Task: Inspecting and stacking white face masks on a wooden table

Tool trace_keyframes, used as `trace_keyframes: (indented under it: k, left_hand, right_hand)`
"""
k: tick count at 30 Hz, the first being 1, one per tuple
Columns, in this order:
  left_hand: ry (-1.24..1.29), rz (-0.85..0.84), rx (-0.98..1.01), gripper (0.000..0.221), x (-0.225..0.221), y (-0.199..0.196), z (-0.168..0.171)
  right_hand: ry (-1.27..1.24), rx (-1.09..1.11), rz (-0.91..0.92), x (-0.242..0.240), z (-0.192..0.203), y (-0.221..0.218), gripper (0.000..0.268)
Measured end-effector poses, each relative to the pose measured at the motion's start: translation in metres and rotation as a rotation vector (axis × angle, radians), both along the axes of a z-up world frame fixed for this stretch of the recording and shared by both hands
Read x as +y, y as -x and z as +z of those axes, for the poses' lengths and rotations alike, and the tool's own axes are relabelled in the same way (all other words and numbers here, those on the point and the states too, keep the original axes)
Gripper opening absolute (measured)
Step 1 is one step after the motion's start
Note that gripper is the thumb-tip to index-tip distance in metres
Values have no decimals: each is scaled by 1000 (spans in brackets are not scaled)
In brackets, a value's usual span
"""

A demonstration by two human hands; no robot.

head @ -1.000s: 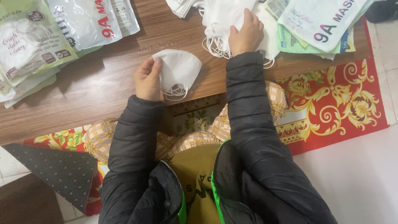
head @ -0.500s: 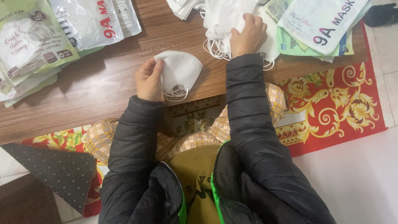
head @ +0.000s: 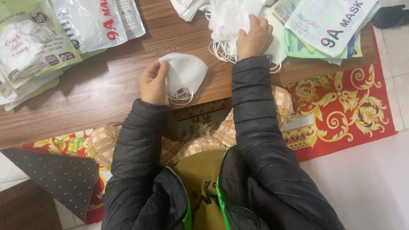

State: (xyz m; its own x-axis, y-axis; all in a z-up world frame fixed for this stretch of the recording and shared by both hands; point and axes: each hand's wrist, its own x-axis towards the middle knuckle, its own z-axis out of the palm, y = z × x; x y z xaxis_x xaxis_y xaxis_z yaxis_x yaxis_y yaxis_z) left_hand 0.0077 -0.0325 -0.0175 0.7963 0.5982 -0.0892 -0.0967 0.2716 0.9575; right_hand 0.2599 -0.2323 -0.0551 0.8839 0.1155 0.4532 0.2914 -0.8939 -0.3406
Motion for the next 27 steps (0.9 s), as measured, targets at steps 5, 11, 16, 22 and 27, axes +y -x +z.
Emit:
trace_keyframes:
  k: [5,11,16,22,27]
  left_hand:
    - [-19,-11,3,22,-1,1,3]
    - [-17,28,41,23,-1,-1,1]
    - [-14,78,46,22,2,-1,-10]
    - [-64,45,33,21,2,-2,-9]
    - [-38,19,23,20,1,-2,-8]
  right_hand:
    - [13,-42,2,2,12,7,43]
    - [-461,-173,272,8,39,22,18]
    - [-926,348,637,6,57,33,14]
    - [-868,894,776,32,51,70,18]
    - [-747,933,776,44,42,88,12]
